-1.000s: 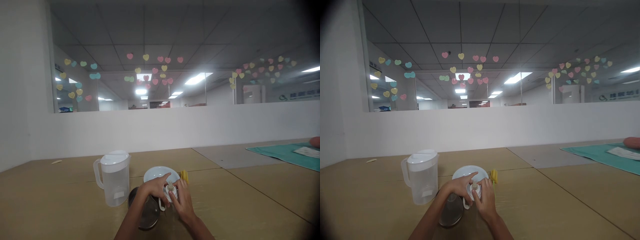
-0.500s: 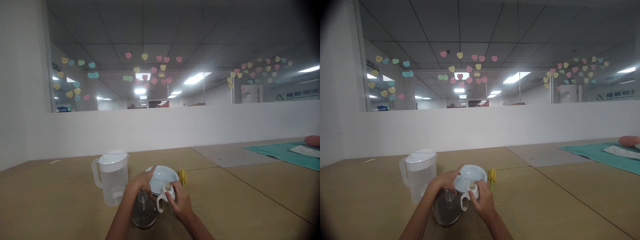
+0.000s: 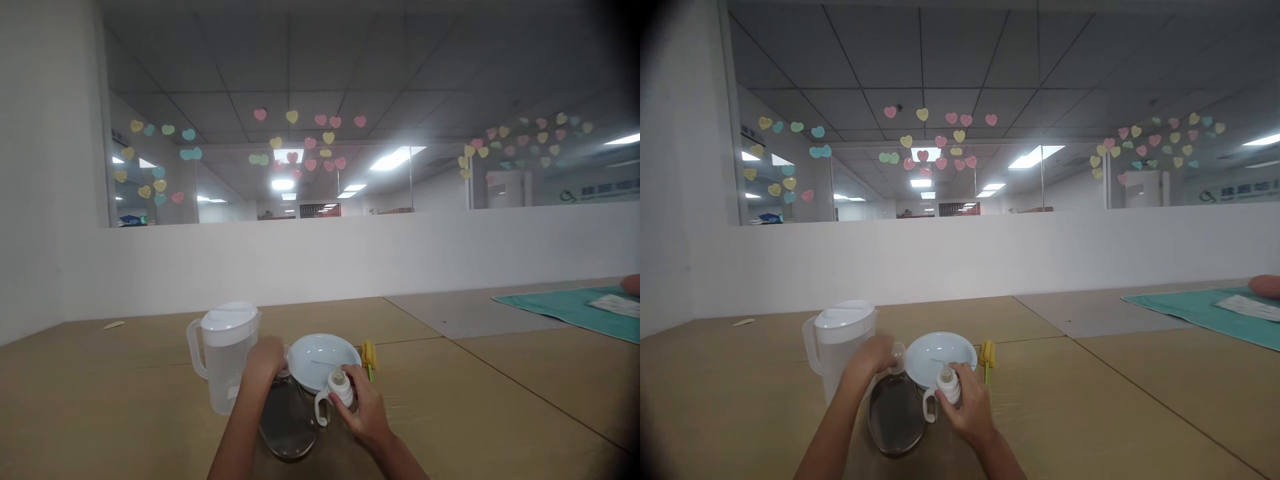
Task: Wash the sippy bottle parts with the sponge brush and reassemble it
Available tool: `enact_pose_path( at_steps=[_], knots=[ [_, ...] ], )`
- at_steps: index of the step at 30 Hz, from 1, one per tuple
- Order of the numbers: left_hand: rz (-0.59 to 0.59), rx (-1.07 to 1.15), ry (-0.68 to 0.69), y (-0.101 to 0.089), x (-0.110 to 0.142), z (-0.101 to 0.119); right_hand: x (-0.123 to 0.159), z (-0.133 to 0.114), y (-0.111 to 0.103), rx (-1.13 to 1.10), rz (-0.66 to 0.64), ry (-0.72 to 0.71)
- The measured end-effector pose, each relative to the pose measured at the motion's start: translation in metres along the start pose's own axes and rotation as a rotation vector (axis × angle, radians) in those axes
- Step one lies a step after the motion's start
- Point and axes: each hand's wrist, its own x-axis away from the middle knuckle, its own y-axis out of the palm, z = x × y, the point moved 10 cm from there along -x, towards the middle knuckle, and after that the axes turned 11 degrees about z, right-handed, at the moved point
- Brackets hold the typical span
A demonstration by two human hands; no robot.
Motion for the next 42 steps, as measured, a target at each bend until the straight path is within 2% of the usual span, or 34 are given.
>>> enact_pose_path(
  at_steps=[2, 4, 6, 9, 15, 17, 21, 26, 34, 38, 42],
  knots=[
    [0.06, 0.029, 0.084, -0.024, 0.013, 0.02, 0.002, 0.005, 0.0, 0.007, 0.016, 0.032],
    [0.021, 0.187, 0.289, -0.03, 0.029, 0.058, 0.005, 0.009, 0.0, 0.018, 0.039, 0.062],
    [-0.048, 0.209, 0.374, -0.022, 0.04, 0.084, 0.006, 0.011, -0.001, 0.03, 0.058, 0.065],
    [-0.12, 0.177, 0.374, -0.005, 0.044, 0.099, 0.005, 0.01, -0.004, 0.05, 0.076, 0.048],
    [-0.165, 0.109, 0.363, 0.01, 0.04, 0.098, 0.002, -0.002, -0.005, 0.04, 0.064, -0.021],
    [-0.182, 0.162, 0.386, 0.014, 0.037, 0.098, 0.001, 0.001, -0.005, 0.047, 0.088, 0.017],
    [-0.29, 0.311, 0.364, 0.029, 0.03, 0.094, 0.004, 0.009, -0.002, 0.093, 0.149, 0.111],
    [-0.299, 0.37, 0.339, 0.033, 0.025, 0.089, 0.007, 0.011, -0.001, 0.111, 0.208, 0.115],
    [-0.407, 0.507, 0.342, 0.044, 0.016, 0.084, 0.008, 0.013, 0.004, 0.2, 0.142, 0.193],
    [-0.375, 0.445, 0.367, 0.042, 0.017, 0.084, 0.008, 0.011, 0.002, 0.193, 0.112, 0.173],
    [-0.303, 0.368, 0.354, 0.028, 0.022, 0.079, 0.005, 0.005, -0.003, 0.108, 0.085, 0.099]
  ],
)
